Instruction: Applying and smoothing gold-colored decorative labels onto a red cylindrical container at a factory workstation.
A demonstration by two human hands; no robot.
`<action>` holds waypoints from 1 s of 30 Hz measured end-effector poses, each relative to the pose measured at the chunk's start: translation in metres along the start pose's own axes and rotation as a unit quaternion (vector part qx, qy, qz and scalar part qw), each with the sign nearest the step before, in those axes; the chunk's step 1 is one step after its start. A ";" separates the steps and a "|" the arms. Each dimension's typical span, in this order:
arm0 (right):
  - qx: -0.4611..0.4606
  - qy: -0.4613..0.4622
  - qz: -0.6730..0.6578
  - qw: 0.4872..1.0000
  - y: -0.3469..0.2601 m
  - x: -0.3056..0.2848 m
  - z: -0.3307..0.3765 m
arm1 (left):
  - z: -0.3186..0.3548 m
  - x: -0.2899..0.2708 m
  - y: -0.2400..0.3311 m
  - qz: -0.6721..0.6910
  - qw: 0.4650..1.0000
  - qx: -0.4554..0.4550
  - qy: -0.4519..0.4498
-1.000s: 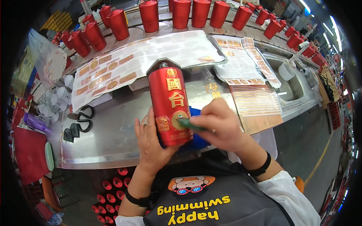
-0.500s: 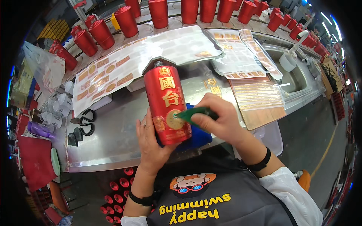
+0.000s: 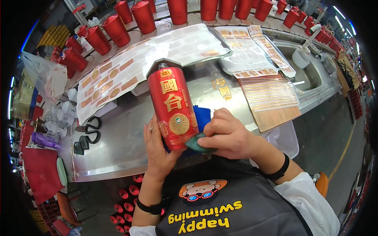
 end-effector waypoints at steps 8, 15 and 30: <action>0.269 0.091 -0.222 0.933 0.026 0.005 0.014 | 0.017 -0.022 0.054 -0.128 0.974 0.157 0.105; 0.382 0.129 -0.297 0.866 0.045 0.033 0.018 | 0.029 -0.019 0.057 -0.208 0.944 0.236 0.099; 0.367 0.138 -0.298 0.870 0.053 0.038 0.023 | -0.002 -0.015 0.075 -0.205 0.928 0.310 0.026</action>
Point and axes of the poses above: each hand's wrist, its own z-axis away from the middle knuckle, its own x-axis out of the palm, y = z × x, the point moved 6 cm from there along -z, towards the middle knuckle, and after that the axes turned 4 degrees about -y, right-handed, at the moved point
